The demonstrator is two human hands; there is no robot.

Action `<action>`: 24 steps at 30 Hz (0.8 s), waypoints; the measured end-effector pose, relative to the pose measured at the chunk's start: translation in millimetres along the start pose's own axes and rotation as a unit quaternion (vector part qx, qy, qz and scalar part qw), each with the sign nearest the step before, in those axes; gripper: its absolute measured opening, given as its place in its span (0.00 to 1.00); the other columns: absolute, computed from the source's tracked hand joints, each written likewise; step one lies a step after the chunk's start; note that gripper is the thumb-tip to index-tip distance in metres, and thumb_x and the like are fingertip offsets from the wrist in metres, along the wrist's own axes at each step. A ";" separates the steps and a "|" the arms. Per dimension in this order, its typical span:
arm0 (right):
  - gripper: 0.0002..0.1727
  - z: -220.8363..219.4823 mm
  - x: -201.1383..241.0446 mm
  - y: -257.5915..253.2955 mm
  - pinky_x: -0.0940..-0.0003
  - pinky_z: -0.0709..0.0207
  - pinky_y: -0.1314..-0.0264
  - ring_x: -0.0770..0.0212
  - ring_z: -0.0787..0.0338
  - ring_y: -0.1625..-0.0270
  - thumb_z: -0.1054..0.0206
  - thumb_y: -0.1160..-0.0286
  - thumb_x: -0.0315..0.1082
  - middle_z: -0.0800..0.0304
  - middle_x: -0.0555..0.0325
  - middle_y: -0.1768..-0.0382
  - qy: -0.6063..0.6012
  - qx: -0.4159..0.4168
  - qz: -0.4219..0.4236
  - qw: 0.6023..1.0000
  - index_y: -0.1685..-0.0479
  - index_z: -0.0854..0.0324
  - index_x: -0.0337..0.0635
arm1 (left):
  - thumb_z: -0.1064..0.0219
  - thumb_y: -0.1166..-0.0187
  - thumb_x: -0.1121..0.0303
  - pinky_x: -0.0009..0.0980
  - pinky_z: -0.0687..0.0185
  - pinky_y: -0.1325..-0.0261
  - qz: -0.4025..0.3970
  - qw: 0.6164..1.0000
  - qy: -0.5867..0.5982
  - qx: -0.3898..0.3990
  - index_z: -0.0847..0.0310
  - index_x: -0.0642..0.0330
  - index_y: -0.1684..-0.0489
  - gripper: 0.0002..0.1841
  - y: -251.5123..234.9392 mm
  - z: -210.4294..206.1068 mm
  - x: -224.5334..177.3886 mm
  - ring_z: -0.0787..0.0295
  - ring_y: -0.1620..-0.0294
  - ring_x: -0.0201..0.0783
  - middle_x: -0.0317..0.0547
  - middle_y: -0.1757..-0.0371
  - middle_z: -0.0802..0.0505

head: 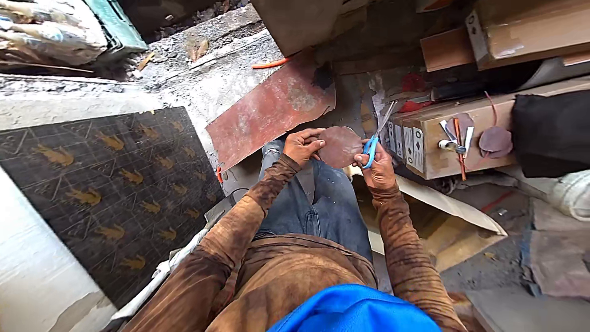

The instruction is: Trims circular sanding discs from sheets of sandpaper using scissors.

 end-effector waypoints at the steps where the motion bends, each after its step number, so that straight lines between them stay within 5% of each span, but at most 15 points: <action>1: 0.28 0.1 -1.0 -0.8 0.64 0.09 0.63 0.63 0.09 0.70 0.21 0.44 0.23 0.09 0.55 0.66 0.005 -0.003 0.008 1.000 0.37 0.19 0.40 | 0.27 0.25 0.81 0.36 0.05 0.69 -0.006 1.000 0.000 -0.004 0.15 0.68 0.35 0.19 0.1 -0.2 0.5 0.05 0.68 0.39 0.52 0.59 0.03; 6: 0.29 -0.2 -3.2 -2.7 0.63 0.08 0.63 0.62 0.08 0.69 0.20 0.42 0.22 0.07 0.56 0.65 0.045 -0.002 0.039 0.998 0.37 0.20 0.42 | 0.29 0.23 0.82 0.38 0.06 0.72 0.003 1.000 -0.006 -0.008 0.19 0.67 0.33 0.19 1.8 0.4 5.1 0.07 0.72 0.42 0.52 0.61 0.06; 10: 0.28 -1.7 2.2 -0.5 0.62 0.08 0.62 0.61 0.07 0.68 0.20 0.40 0.22 0.06 0.54 0.64 0.081 0.035 0.042 0.995 0.37 0.20 0.42 | 0.40 0.15 0.76 0.32 0.11 0.75 0.020 0.996 -0.015 0.087 0.24 0.62 0.27 0.18 3.2 0.5 1.6 0.09 0.72 0.37 0.50 0.53 0.06; 15: 0.27 -0.8 3.2 4.4 0.62 0.07 0.57 0.62 0.06 0.65 0.21 0.39 0.22 0.06 0.55 0.62 0.098 0.022 0.041 0.994 0.36 0.20 0.41 | 0.41 0.12 0.73 0.29 0.12 0.71 -0.032 0.992 -0.052 0.111 0.14 0.64 0.49 0.09 1.3 -3.2 4.8 0.11 0.75 0.32 0.44 0.66 0.06; 20: 0.16 1.2 -6.0 0.9 0.59 0.08 0.58 0.57 0.05 0.62 0.37 0.13 0.37 0.06 0.53 0.61 0.072 -0.147 -0.030 0.986 0.34 0.24 0.41 | 0.41 0.12 0.72 0.35 0.07 0.65 0.012 0.999 0.020 0.028 0.16 0.64 0.40 0.11 2.1 -4.9 17.1 0.07 0.69 0.37 0.49 0.60 0.05; 24: 0.27 11.0 -12.4 -0.9 0.59 0.08 0.54 0.56 0.04 0.59 0.49 0.06 0.47 0.07 0.49 0.57 0.187 -0.173 -0.046 0.966 0.17 0.37 0.42 | 0.42 0.11 0.72 0.38 0.07 0.67 0.062 0.993 0.098 -0.019 0.19 0.65 0.38 0.12 3.4 1.6 18.0 0.07 0.70 0.40 0.52 0.61 0.06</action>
Point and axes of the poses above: each hand's wrist, its own y-axis away from the middle knuckle, its own z-axis out of the back of the hand, x = y × z, the point moved 1 cm from there along -y, towards the middle knuckle
